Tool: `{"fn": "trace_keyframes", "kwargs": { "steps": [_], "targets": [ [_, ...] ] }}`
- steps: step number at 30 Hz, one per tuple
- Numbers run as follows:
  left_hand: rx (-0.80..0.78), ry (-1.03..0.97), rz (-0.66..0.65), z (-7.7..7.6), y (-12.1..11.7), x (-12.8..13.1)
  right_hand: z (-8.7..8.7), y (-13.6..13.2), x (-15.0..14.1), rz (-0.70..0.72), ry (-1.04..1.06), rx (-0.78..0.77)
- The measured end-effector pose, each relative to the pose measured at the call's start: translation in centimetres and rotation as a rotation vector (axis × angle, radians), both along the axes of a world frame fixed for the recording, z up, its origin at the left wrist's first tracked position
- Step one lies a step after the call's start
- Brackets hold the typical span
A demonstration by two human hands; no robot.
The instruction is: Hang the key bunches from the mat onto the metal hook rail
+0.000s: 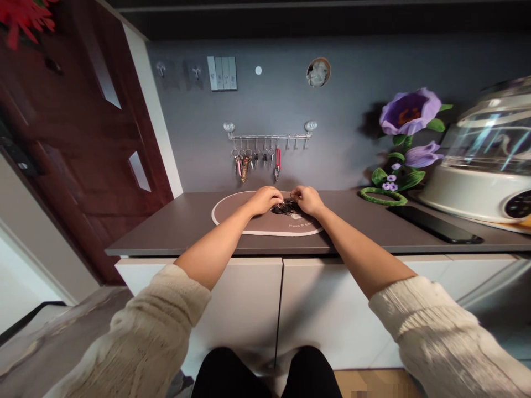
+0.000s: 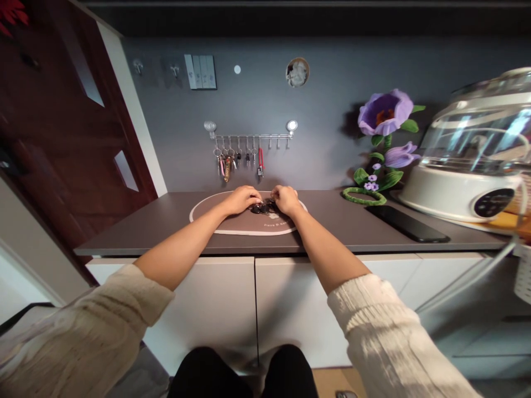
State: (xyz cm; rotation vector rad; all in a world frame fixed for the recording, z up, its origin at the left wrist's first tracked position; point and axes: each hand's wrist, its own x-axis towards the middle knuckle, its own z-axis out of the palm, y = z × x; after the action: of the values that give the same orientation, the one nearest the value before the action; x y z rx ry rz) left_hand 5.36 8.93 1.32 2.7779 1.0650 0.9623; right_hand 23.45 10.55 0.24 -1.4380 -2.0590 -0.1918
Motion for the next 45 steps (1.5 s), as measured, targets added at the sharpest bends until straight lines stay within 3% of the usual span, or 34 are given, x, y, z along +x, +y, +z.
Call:
{"fn": "trace_keyframes", "kwargs": {
  "steps": [4, 20, 25, 37, 45],
  "targets": [
    [-0.094, -0.093, 0.028, 0.1, -0.1, 0.0, 0.1, 0.0, 0.0, -0.003, 0.015, -0.008],
    [-0.168, -0.342, 0.144, 0.9, -0.5, -0.1, 0.4, -0.4, -0.1, 0.017, 0.045, 0.014],
    [-0.212, -0.453, 0.118, 0.7, -0.1, -0.3, 0.6, -0.7, -0.1, 0.025, 0.059, 0.021],
    [-0.558, -0.954, -0.032, 1.0, 0.8, -0.3, 0.8, -0.8, -0.2, 0.073, 0.114, 0.062],
    [-0.66, -1.123, -0.07, 1.2, 0.7, -0.5, 1.2, -1.8, -0.7, 0.143, 0.234, 0.155]
  ]
}}
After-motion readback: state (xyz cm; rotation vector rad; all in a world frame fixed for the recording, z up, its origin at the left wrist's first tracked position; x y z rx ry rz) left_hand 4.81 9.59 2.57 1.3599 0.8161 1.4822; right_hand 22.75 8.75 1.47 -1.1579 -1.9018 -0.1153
